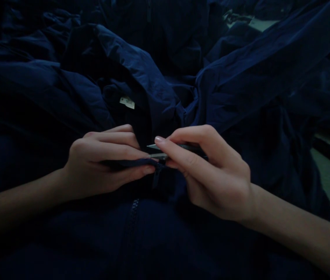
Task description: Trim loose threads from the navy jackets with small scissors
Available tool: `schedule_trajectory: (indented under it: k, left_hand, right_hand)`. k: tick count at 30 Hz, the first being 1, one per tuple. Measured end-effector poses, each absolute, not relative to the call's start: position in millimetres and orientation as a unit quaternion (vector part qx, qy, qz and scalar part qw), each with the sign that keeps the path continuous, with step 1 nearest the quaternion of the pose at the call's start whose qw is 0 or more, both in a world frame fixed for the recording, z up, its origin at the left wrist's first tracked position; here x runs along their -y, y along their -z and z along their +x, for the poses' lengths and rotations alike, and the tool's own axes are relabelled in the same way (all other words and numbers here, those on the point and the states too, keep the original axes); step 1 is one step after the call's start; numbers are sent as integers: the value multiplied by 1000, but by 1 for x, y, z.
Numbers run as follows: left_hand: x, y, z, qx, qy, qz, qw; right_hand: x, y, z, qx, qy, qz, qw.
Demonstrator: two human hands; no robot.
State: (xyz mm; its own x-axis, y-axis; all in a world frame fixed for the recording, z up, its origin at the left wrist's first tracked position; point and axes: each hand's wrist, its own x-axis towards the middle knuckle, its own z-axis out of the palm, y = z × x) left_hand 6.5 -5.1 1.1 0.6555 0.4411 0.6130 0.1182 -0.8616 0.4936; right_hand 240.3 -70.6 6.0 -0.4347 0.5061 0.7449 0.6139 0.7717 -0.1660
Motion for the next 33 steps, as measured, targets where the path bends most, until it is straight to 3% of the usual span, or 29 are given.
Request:
schedule_trajectory:
  k: [7,13,24,33]
  left_hand:
    - [6,-3,8,-173,-380,885,208]
    - [6,-3,7,-135,-369,896,209]
    - [9,-4,4,-147,-406,888,154]
    - [10,-2,7,-150,-390,895,158]
  right_hand:
    - [69,-5,239,837,72,-346,418]
    - [63,-5,242,742,27,-423,519]
    - [66,-11,247,853,-40,-321,411]
    - [68,-12,241,867,-34,-277,412]
